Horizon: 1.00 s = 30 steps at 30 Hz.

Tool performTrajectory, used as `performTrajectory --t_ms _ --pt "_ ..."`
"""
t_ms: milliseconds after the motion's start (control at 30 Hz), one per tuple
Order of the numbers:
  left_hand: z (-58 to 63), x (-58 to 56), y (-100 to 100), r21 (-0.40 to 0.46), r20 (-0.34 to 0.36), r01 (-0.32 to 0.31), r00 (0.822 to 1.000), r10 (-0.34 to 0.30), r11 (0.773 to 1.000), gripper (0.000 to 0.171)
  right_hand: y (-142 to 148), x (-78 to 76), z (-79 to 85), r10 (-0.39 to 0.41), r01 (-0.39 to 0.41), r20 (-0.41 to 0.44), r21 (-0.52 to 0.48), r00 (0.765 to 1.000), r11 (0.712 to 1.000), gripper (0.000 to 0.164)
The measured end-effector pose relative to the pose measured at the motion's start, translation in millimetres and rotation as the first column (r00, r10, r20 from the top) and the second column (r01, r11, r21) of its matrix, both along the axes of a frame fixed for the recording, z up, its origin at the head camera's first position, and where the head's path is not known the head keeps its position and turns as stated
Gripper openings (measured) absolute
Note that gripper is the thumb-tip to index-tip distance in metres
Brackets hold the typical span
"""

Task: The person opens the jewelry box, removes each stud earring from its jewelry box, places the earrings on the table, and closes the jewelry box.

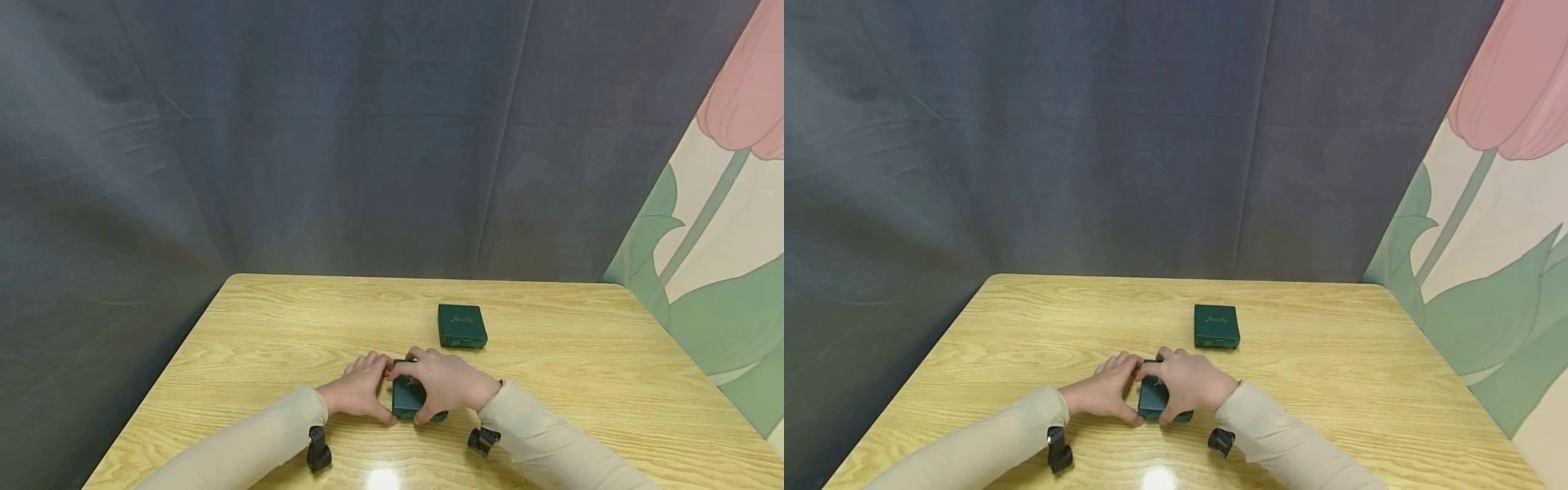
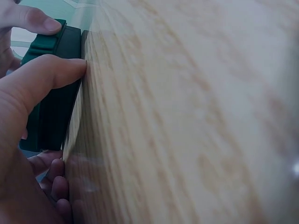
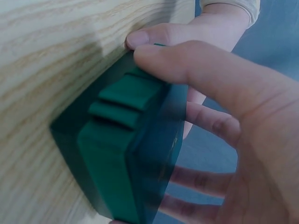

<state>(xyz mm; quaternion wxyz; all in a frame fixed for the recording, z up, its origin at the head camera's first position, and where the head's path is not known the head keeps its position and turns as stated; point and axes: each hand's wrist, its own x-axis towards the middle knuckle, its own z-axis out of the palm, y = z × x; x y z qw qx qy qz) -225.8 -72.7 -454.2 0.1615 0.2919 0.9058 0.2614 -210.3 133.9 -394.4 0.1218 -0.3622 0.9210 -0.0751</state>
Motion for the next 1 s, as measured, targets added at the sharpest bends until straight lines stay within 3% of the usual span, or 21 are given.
performTrajectory --t_ms 600,800,1000 --pt "-0.3 -0.2 1 -0.021 0.000 -0.009 1.000 0.009 1.000 0.081 4 -1.7 6.9 0.011 -0.011 -0.007 -0.016 1.000 1.000 0.074" --pt "2.3 1.3 1 -0.015 0.019 -0.014 1.000 0.014 1.000 0.080 12 -0.2 26.1 -0.035 0.035 0.003 -0.086 0.999 0.996 0.071" --pt "2.8 2.5 1 0.006 0.011 -0.014 1.000 0.014 1.000 0.073 40 -9.9 57.0 -0.156 0.149 -0.024 -0.193 0.987 0.970 0.072"
